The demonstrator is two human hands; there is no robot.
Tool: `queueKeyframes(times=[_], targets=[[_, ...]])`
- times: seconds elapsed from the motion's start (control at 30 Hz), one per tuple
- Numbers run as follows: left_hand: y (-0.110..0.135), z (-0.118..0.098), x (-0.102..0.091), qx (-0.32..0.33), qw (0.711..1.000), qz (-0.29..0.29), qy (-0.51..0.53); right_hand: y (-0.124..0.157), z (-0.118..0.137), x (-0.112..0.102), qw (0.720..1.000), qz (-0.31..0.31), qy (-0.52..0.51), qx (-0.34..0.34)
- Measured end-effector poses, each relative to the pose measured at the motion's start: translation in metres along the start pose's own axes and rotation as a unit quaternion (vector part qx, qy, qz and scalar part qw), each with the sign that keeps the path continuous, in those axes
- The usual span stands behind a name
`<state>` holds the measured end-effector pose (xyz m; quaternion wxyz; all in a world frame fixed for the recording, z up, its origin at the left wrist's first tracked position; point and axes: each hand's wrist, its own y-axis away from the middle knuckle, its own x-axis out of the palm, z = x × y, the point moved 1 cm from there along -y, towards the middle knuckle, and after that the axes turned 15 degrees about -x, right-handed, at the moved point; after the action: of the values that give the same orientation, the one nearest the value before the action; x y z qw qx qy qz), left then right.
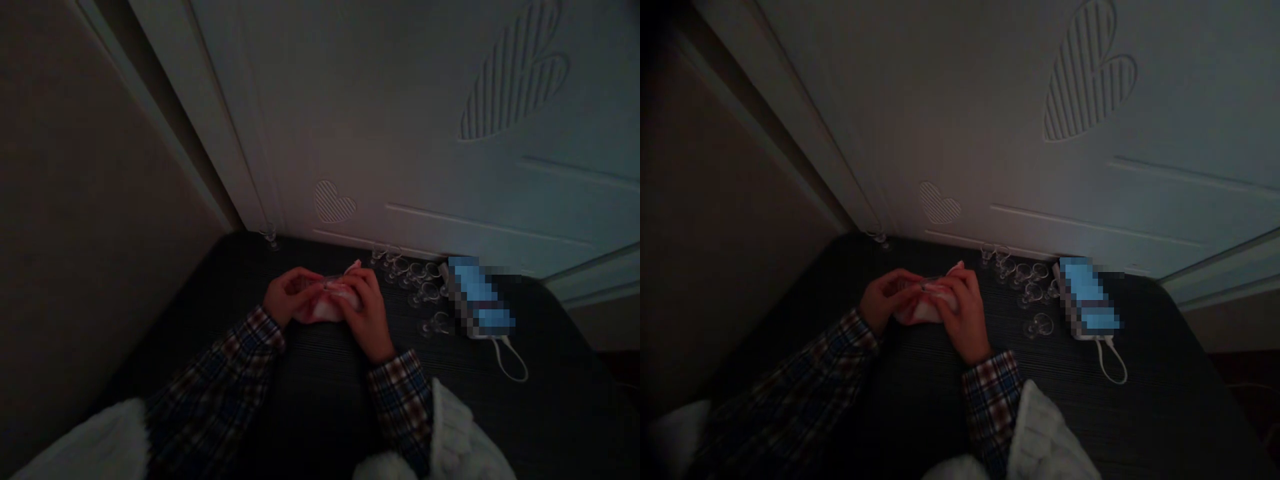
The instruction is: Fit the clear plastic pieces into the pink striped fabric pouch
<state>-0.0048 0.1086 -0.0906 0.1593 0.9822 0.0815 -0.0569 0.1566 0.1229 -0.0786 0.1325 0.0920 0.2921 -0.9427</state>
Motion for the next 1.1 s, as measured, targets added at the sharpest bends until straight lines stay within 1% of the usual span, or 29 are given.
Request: queueKeyframes(times=[0.07, 0.17, 0.23, 0.33, 0.4, 0.5, 0.57, 0.6, 0.7, 0.77, 0.97, 1.03, 1.1], targets=[[-0.001, 0.001, 0.001, -0.009, 1.000, 0.013, 0.012, 0.000, 0.002, 0.000, 1.000, -0.010, 0.011, -0.001], [0.000, 0.000, 0.002, 0.024, 1.000, 0.009, 0.007, 0.000, 0.002, 0.000, 1.000, -0.020, 0.018, 0.003], [0.000, -0.001, 0.002, 0.048, 0.999, 0.018, 0.007, 0.000, 0.000, 0.000, 0.999, -0.029, 0.020, 0.016], [-0.002, -0.002, 0.001, 0.055, 0.998, 0.036, 0.016, -0.001, -0.005, 0.000, 0.998, -0.054, 0.017, 0.039], [-0.004, -0.002, -0.002, 0.056, 0.998, 0.037, 0.021, -0.002, -0.007, 0.000, 0.996, -0.065, 0.010, 0.054], [-0.006, -0.002, -0.006, 0.069, 0.997, 0.037, -0.017, -0.003, -0.010, -0.002, 0.995, -0.068, -0.007, 0.075], [-0.006, -0.002, -0.008, 0.089, 0.993, 0.016, -0.082, -0.003, -0.010, -0.003, 0.994, -0.068, -0.018, 0.083], [-0.005, -0.002, -0.009, 0.104, 0.988, -0.005, -0.115, -0.003, -0.010, -0.004, 0.994, -0.070, -0.023, 0.085], [-0.004, -0.003, -0.010, 0.137, 0.974, -0.049, -0.176, -0.002, -0.011, -0.006, 0.992, -0.082, -0.035, 0.085], [-0.004, -0.003, -0.009, 0.132, 0.971, -0.052, -0.193, -0.001, -0.011, -0.007, 0.992, -0.089, -0.041, 0.084], [-0.003, -0.001, -0.007, 0.070, 0.973, -0.041, -0.214, -0.001, -0.013, -0.007, 0.991, -0.105, -0.052, 0.066], [-0.003, 0.000, -0.008, 0.063, 0.974, -0.041, -0.215, -0.001, -0.012, -0.006, 0.991, -0.109, -0.057, 0.060], [-0.003, 0.000, -0.009, 0.068, 0.972, -0.040, -0.222, -0.001, -0.011, -0.005, 0.990, -0.113, -0.059, 0.057]])
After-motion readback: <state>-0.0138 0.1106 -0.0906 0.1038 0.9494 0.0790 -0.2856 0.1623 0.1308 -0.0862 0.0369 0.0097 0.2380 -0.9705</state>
